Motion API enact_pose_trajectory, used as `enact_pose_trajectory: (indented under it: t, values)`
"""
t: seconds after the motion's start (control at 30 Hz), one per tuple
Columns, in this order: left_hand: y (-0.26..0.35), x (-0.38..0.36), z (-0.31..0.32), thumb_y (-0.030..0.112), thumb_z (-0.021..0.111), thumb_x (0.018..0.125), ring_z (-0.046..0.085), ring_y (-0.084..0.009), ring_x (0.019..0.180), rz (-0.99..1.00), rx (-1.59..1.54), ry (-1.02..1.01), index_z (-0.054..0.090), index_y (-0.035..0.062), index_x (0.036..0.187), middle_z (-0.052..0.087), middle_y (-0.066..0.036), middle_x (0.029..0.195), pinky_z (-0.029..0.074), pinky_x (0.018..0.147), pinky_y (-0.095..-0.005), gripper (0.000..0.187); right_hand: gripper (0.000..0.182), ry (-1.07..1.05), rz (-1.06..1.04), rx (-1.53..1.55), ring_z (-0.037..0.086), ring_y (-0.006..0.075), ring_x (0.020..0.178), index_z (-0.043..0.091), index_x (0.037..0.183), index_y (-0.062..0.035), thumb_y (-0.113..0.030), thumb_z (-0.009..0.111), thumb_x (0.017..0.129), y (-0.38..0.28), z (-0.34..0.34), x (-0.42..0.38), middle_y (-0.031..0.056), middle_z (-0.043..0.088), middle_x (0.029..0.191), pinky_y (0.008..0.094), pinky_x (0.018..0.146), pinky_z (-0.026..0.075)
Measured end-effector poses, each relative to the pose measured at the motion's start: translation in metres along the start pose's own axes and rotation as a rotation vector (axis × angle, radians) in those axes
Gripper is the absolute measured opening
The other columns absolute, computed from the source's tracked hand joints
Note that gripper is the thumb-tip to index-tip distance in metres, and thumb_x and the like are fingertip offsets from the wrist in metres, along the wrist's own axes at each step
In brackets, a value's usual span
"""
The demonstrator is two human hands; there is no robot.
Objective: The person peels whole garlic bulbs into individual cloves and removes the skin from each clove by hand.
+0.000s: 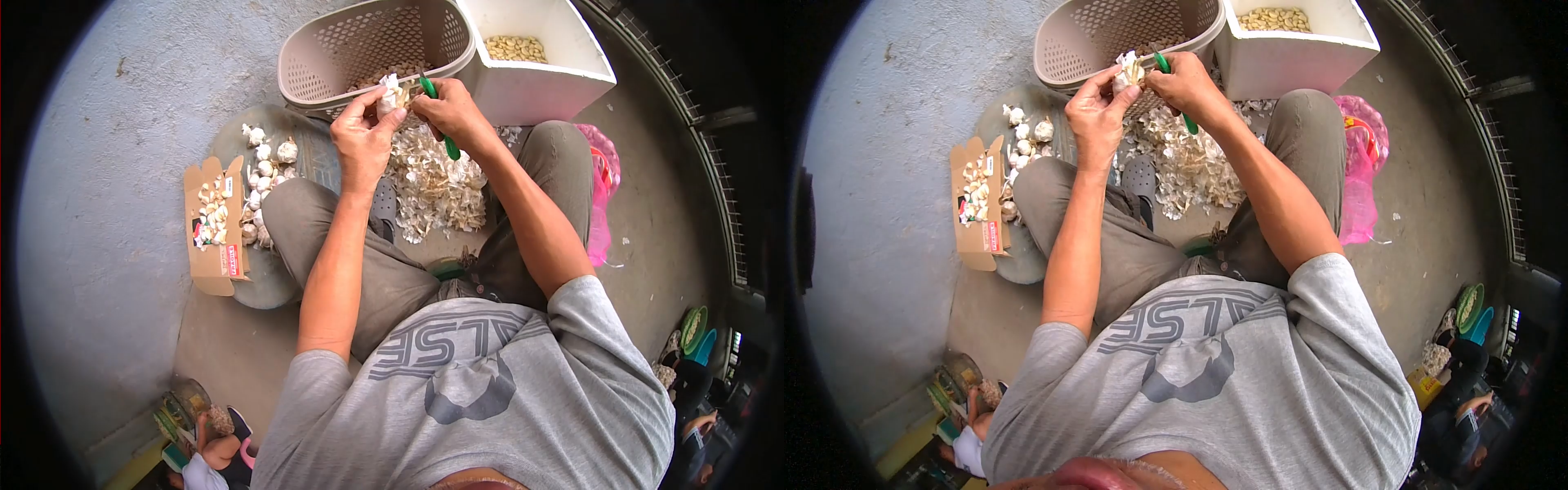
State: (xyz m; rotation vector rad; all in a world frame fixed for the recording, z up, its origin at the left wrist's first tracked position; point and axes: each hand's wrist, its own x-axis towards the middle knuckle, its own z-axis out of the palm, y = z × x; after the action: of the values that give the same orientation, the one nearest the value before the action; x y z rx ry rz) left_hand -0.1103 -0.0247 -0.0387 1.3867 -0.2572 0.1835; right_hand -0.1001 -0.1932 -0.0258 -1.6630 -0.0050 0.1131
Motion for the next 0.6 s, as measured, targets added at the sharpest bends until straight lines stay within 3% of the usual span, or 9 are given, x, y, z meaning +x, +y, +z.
enact_pose_trajectory:
  t: [0.2, 0.33, 0.47, 0.6]
  values:
    - [-0.003, 0.007, -0.014, 0.000, 0.071, 0.093, 0.071, -0.0199, 0.099, -0.197, -0.330, 0.023, 0.063, -0.0099, 0.122, 0.072, -0.015, 0.111, 0.059, 0.086, -0.0318, 0.031, 0.025, 0.005, 0.047, -0.109, 0.050, 0.0107, 0.049, 0.062, 0.072, 0.0028, -0.017, 0.064, 0.086, 0.020, -0.004, 0.008, 0.0020, 0.053, 0.056, 0.0321, 0.045, 0.042]
    - [0.005, 0.011, -0.026, 0.006, 0.067, 0.098, 0.071, -0.0221, 0.100, -0.324, -0.519, -0.013, 0.062, -0.0085, 0.121, 0.072, -0.016, 0.111, 0.060, 0.087, -0.0346, 0.028, 0.016, 0.032, 0.069, -0.094, 0.049, 0.0093, 0.048, 0.063, 0.084, 0.0027, -0.013, 0.062, 0.086, 0.015, -0.004, 0.005, 0.0017, 0.054, 0.059, 0.0297, 0.044, 0.040]
    - [0.004, 0.011, -0.026, 0.004, 0.067, 0.097, 0.071, -0.0216, 0.100, -0.322, -0.459, -0.029, 0.062, -0.0086, 0.121, 0.072, -0.016, 0.111, 0.059, 0.087, -0.0340, 0.028, 0.018, -0.001, -0.001, 0.353, 0.050, 0.0085, 0.046, 0.063, 0.091, -0.0002, -0.017, 0.067, 0.095, 0.015, -0.011, 0.006, 0.0013, 0.054, 0.059, 0.0269, 0.041, 0.038]
    - [0.004, 0.009, -0.018, 0.004, 0.070, 0.096, 0.071, -0.0209, 0.100, -0.254, -0.367, -0.026, 0.062, -0.0088, 0.121, 0.071, -0.017, 0.113, 0.059, 0.088, -0.0336, 0.030, 0.028, 0.006, -0.048, -0.025, 0.049, 0.0086, 0.046, 0.065, 0.090, 0.0003, -0.026, 0.069, 0.098, -0.009, -0.003, -0.009, 0.0042, 0.056, 0.061, 0.0291, 0.042, 0.039]
